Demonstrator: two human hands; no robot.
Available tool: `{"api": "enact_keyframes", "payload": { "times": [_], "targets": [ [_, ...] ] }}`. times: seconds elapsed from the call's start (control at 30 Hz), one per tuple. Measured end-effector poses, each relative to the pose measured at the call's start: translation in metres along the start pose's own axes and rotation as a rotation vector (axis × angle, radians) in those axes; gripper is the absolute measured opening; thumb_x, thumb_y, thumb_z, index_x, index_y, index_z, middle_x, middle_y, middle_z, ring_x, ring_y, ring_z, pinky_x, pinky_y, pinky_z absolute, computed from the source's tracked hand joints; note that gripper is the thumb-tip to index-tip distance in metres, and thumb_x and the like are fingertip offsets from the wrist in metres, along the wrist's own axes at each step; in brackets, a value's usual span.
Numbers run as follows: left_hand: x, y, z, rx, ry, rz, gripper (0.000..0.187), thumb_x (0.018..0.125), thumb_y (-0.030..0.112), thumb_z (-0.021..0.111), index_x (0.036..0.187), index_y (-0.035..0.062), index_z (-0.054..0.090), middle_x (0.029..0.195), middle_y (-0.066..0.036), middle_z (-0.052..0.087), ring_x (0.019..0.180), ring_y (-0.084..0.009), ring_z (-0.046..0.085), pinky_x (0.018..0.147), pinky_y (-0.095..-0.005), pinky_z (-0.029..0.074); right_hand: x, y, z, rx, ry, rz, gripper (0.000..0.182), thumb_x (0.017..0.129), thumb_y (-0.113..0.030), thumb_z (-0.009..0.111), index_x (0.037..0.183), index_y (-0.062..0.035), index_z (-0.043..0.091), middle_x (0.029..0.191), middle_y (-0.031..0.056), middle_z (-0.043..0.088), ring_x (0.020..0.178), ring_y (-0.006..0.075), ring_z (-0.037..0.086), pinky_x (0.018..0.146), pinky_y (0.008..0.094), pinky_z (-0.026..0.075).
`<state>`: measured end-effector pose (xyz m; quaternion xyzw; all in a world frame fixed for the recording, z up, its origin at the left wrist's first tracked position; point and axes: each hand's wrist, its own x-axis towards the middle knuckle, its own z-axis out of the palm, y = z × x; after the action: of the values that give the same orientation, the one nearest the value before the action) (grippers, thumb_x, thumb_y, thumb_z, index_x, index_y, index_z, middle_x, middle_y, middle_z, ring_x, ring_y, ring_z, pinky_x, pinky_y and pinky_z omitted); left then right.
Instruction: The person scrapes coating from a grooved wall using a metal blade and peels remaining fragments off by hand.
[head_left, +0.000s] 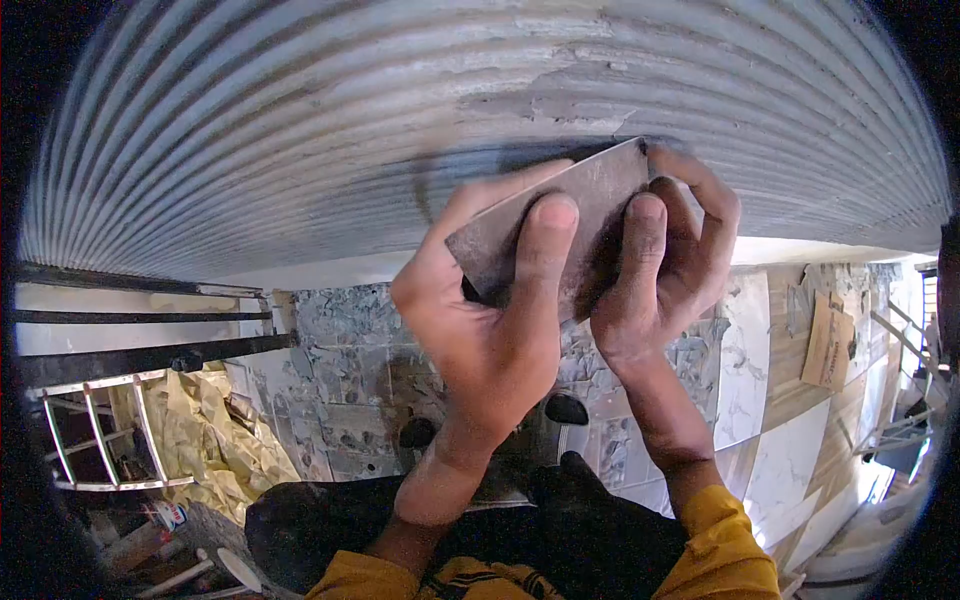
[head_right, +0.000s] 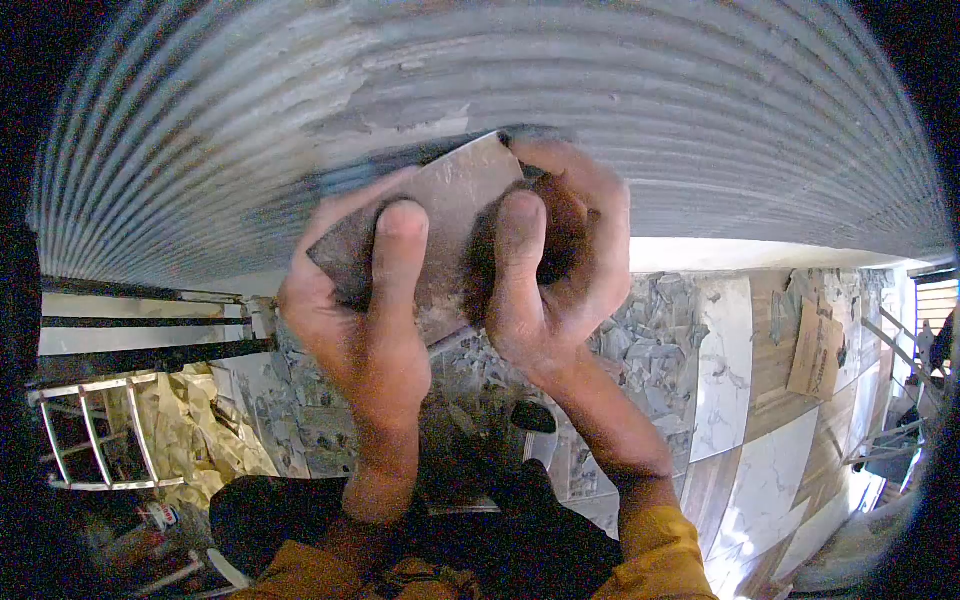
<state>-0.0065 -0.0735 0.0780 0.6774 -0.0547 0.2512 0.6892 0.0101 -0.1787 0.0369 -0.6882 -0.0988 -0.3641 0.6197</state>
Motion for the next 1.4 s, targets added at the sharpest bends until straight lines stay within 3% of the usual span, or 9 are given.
{"api": "enact_keyframes", "payload": {
  "times": [0.23, 0.3, 0.73, 0.8, 1.03, 1.1, 1.23, 1.4],
  "targets": [
    [-0.015, -0.007, -0.001, -0.01, 0.181, -0.077, 0.018, 0.089, 0.009, 0.068, 0.1, -0.0051, 0.068, 0.088, -0.005, 0.069, 0.081, -0.0087, 0.06, 0.076, -0.0233, 0.048, -0.003, 0.0, -0.001, -0.061, -0.071, -0.042, 0.025, 0.098, -0.007, 0.05, 0.12, 0.0049, 0.049, 0.094, 0.0106, 0.063, 0.079, 0.0106, 0.055, 0.072, 0.0227, 0.042],
    [-0.015, -0.009, 0.0, -0.03, 0.18, -0.077, 0.018, 0.089, 0.01, 0.068, 0.099, -0.0048, 0.068, 0.087, -0.005, 0.069, 0.08, -0.0086, 0.06, 0.076, -0.0233, 0.048, -0.001, 0.002, 0.003, 0.054, 0.046, -0.058, 0.019, 0.091, -0.002, 0.057, 0.109, 0.003, 0.063, 0.094, 0.0107, 0.068, 0.07, 0.008, 0.055, 0.066, 0.0219, 0.045],
    [-0.01, 0.004, 0.003, -0.025, 0.124, -0.107, 0.021, 0.09, 0.014, 0.069, 0.099, -0.005, 0.068, 0.087, -0.008, 0.07, 0.08, -0.0089, 0.061, 0.074, -0.0237, 0.049, 0.01, -0.031, -0.011, 0.049, -0.027, 0.163, 0.017, 0.094, -0.002, 0.058, 0.108, 0.0039, 0.065, 0.088, 0.0062, 0.067, 0.072, 0.0066, 0.055, 0.067, 0.0207, 0.044],
    [-0.012, 0.005, 0.01, -0.032, 0.111, -0.098, 0.021, 0.091, 0.014, 0.069, 0.1, -0.0052, 0.068, 0.088, -0.008, 0.07, 0.081, -0.0091, 0.061, 0.073, -0.0238, 0.049, 0.013, -0.035, -0.02, -0.003, -0.091, 0.262, 0.021, 0.095, -0.004, 0.055, 0.112, 0.0067, 0.061, 0.102, 0.0107, 0.067, 0.092, 0.0111, 0.059, 0.083, 0.0229, 0.043],
    [-0.017, 0.0, 0.02, -0.126, 0.112, -0.131, 0.022, 0.092, 0.014, 0.066, 0.102, -0.0056, 0.066, 0.089, -0.007, 0.069, 0.081, -0.0095, 0.061, 0.074, -0.0239, 0.049, 0.015, -0.028, -0.025, -0.005, -0.052, 0.195, 0.019, 0.095, -0.003, 0.055, 0.109, 0.0066, 0.063, 0.101, 0.0107, 0.068, 0.09, 0.0106, 0.06, 0.083, 0.0223, 0.043],
    [-0.02, -0.006, 0.02, -0.125, 0.132, -0.101, 0.023, 0.092, 0.014, 0.066, 0.103, -0.0057, 0.066, 0.089, -0.007, 0.069, 0.081, -0.0093, 0.061, 0.074, -0.0238, 0.049, 0.017, -0.024, -0.025, 0.019, -0.037, 0.1, 0.016, 0.093, -0.004, 0.061, 0.105, 0.005, 0.067, 0.095, 0.0101, 0.07, 0.081, 0.0125, 0.063, 0.076, 0.0242, 0.049],
    [-0.026, -0.012, 0.017, -0.189, 0.192, -0.142, 0.024, 0.092, 0.016, 0.067, 0.103, -0.0053, 0.067, 0.089, -0.006, 0.068, 0.082, -0.0092, 0.06, 0.076, -0.024, 0.048, 0.014, -0.026, -0.025, -0.061, -0.078, 0.084, 0.015, 0.091, -0.003, 0.061, 0.103, 0.0036, 0.068, 0.094, 0.0097, 0.07, 0.078, 0.011, 0.062, 0.073, 0.0233, 0.049],
    [-0.025, -0.012, 0.017, -0.213, 0.224, -0.166, 0.025, 0.092, 0.018, 0.067, 0.103, -0.0048, 0.067, 0.09, -0.006, 0.068, 0.082, -0.0094, 0.059, 0.076, -0.0242, 0.048, 0.013, -0.027, -0.025, -0.06, -0.144, 0.139, 0.018, 0.094, -0.002, 0.056, 0.109, 0.0053, 0.064, 0.098, 0.0074, 0.068, 0.08, 0.0069, 0.057, 0.072, 0.0195, 0.043]
  ]
}}
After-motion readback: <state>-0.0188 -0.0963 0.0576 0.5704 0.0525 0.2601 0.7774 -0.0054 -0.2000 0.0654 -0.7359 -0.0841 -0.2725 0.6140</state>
